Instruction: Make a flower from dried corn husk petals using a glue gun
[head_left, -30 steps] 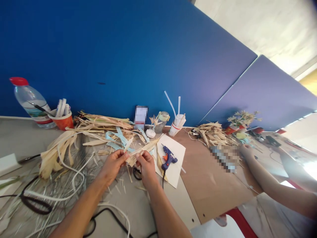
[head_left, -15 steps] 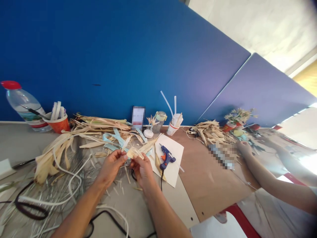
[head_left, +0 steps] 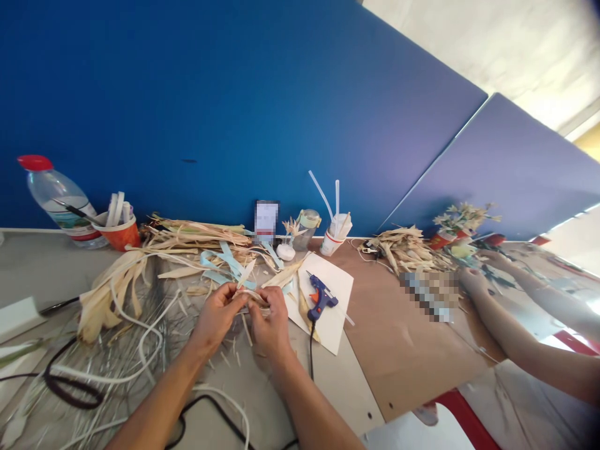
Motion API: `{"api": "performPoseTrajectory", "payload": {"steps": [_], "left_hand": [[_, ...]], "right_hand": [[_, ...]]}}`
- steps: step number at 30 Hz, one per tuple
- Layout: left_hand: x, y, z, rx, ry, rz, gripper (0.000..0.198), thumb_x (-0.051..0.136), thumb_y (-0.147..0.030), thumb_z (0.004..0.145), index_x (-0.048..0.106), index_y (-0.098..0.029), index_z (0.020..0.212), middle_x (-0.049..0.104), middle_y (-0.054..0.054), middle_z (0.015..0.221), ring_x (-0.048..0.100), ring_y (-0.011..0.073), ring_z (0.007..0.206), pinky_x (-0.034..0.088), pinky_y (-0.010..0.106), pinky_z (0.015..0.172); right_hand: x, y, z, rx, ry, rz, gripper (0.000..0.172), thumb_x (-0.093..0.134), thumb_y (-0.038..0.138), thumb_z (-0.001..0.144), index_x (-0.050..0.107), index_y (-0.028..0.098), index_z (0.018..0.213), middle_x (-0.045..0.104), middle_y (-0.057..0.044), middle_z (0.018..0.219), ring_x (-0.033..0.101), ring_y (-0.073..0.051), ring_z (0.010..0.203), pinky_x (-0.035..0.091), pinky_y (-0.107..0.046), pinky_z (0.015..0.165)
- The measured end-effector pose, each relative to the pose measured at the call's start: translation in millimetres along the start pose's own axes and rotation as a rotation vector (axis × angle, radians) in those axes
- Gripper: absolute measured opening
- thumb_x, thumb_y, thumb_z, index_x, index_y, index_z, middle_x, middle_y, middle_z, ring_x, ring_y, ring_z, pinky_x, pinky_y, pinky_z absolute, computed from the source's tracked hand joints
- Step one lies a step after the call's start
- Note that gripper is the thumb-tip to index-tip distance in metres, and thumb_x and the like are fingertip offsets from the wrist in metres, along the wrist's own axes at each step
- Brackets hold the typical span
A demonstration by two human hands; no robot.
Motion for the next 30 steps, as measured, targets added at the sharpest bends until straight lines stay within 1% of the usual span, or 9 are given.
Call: {"api": "performPoseTrajectory", "payload": {"steps": [1, 3, 5, 8, 11, 15, 20, 24, 30], "left_hand": [[-0.4, -0.2, -0.1, 0.0, -0.003, -0.008, 0.026, 0.074, -0.034, 0.063, 0.062, -0.016, 0.077, 0.063, -0.001, 0.071, 0.055, 0.0136, 0.066, 0.041, 0.024, 0.065], [-1.3, -0.2, -0.2, 0.0, -0.011, -0.044, 0.026, 0.075, -0.034, 0.062, 0.062, -0.016, 0.075, 0.062, -0.001, 0.07, 0.054, 0.0128, 0.065, 0.041, 0.024, 0.064], [-2.3, 0.4, -0.1, 0.002, -0.02, -0.095, 0.027, 0.076, -0.033, 0.061, 0.061, -0.016, 0.075, 0.06, -0.002, 0.07, 0.052, 0.0115, 0.064, 0.04, 0.023, 0.063], [-3.1, 0.8, 0.4, 0.011, -0.025, -0.14, 0.028, 0.077, -0.031, 0.06, 0.06, -0.017, 0.078, 0.057, -0.003, 0.071, 0.05, 0.0101, 0.063, 0.04, 0.023, 0.063], [-2.5, 1.7, 1.3, 0.016, -0.019, -0.142, 0.029, 0.076, -0.031, 0.061, 0.058, -0.017, 0.078, 0.056, -0.004, 0.07, 0.05, 0.0101, 0.063, 0.039, 0.023, 0.063], [0.7, 5.3, 1.6, -0.005, 0.002, -0.15, 0.03, 0.077, -0.031, 0.06, 0.057, -0.017, 0.078, 0.057, -0.004, 0.069, 0.051, 0.0106, 0.064, 0.041, 0.023, 0.063], [10.4, 13.5, -1.3, -0.096, 0.06, -0.162, 0.03, 0.077, -0.03, 0.061, 0.057, -0.016, 0.077, 0.06, -0.003, 0.069, 0.055, 0.0118, 0.065, 0.043, 0.024, 0.064], [14.6, 13.4, -3.3, -0.123, 0.073, -0.201, 0.027, 0.077, -0.028, 0.06, 0.058, -0.016, 0.075, 0.061, -0.002, 0.067, 0.055, 0.0112, 0.063, 0.044, 0.023, 0.063], [12.6, 11.5, -2.7, -0.121, 0.055, -0.245, 0.024, 0.076, -0.031, 0.061, 0.061, -0.015, 0.07, 0.06, -0.002, 0.065, 0.052, 0.0102, 0.06, 0.043, 0.021, 0.06]], "right_hand": [[-1.2, 4.5, 0.0, -0.043, 0.0, -0.056, 0.005, 0.062, 0.016, 0.07, 0.063, 0.021, 0.071, 0.054, -0.001, 0.08, 0.05, -0.016, 0.08, 0.041, -0.028, 0.076], [-3.5, 2.1, 1.2, -0.04, -0.005, -0.083, 0.009, 0.06, 0.017, 0.073, 0.063, 0.02, 0.065, 0.051, -0.001, 0.076, 0.049, -0.016, 0.076, 0.04, -0.027, 0.072], [-4.7, -9.1, 3.5, 0.03, -0.008, -0.019, 0.009, 0.06, 0.02, 0.074, 0.062, 0.019, 0.066, 0.051, 0.001, 0.07, 0.047, -0.014, 0.07, 0.039, -0.026, 0.067], [-2.7, -30.8, 5.5, 0.183, -0.011, 0.175, 0.005, 0.06, 0.024, 0.073, 0.059, 0.019, 0.072, 0.05, 0.005, 0.063, 0.042, -0.011, 0.059, 0.036, -0.023, 0.059], [3.6, -41.0, 4.7, 0.272, -0.005, 0.322, 0.011, 0.064, 0.024, 0.069, 0.055, 0.018, 0.073, 0.051, 0.006, 0.06, 0.041, -0.009, 0.055, 0.035, -0.022, 0.056], [17.8, -39.2, 1.3, 0.334, 0.049, 0.436, 0.015, 0.067, 0.024, 0.066, 0.057, 0.017, 0.074, 0.058, 0.004, 0.064, 0.046, -0.009, 0.056, 0.037, -0.022, 0.057], [23.9, -35.8, -1.4, 0.405, 0.055, 0.419, 0.013, 0.067, 0.024, 0.063, 0.059, 0.017, 0.069, 0.059, 0.004, 0.06, 0.046, -0.009, 0.053, 0.038, -0.021, 0.054], [23.1, -33.0, -0.9, 0.397, 0.047, 0.406, 0.014, 0.067, 0.026, 0.062, 0.06, 0.017, 0.07, 0.06, 0.003, 0.061, 0.048, -0.009, 0.054, 0.04, -0.022, 0.056], [26.7, -28.0, -0.7, 0.356, 0.104, 0.409, 0.015, 0.066, 0.03, 0.063, 0.058, 0.017, 0.068, 0.052, 0.005, 0.054, 0.043, -0.009, 0.052, 0.037, -0.022, 0.053]]}}
Point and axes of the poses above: each hand's wrist, its own z-axis towards the middle knuckle, its own x-axis out of the palm, y = z × x, the point moved 10 cm from there along z, towards the middle knuckle
